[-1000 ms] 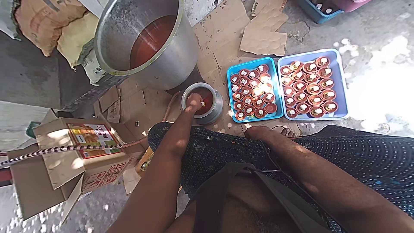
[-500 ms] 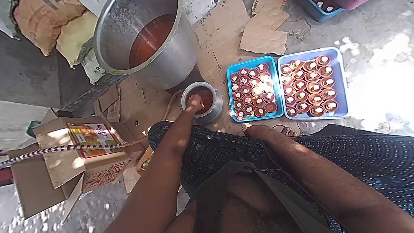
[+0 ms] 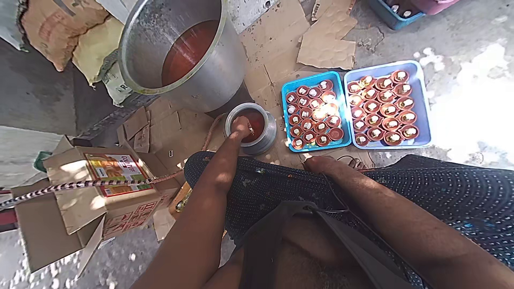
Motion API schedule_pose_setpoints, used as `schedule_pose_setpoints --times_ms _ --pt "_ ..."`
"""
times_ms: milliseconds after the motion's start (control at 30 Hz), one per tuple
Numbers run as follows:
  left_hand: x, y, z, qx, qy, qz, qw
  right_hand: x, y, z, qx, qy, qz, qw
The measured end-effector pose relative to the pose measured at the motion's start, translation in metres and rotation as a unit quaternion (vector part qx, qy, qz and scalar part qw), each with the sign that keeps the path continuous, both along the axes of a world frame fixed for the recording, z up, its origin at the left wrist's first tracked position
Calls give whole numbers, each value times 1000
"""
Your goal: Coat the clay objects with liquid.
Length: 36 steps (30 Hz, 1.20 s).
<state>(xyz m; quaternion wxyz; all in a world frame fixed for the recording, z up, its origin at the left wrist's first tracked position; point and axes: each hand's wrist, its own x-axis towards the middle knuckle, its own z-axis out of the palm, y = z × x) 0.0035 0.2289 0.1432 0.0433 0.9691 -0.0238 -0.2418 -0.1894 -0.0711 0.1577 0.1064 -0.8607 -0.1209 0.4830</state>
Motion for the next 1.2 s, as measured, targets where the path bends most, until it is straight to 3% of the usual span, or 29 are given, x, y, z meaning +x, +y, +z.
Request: schedule_pose_setpoints --times_ms 200,367,467,700,900,1067,1200 --pt "0 -6 24 -66 -80 33 994 0 0 1 -9 9 1 1000" --pt "-2 -5 17 -64 -64 16 996 0 1 -2 -13 6 4 1000" --pt "3 2 12 -116 -60 48 990 -2 2 2 -14 8 -4 1000" --pt "2 -4 12 -337 -13 228 913 -7 0 13 -18 19 -18 999" --pt "0 -27 -1 -317 2 180 931 -10 -10 18 1 19 -45 999" --pt "-3 -48 9 -396 -18 213 893 -20 -24 21 36 15 -75 996" --pt "-11 -98 13 -438 -19 141 888 -20 -31 20 46 36 -66 996"
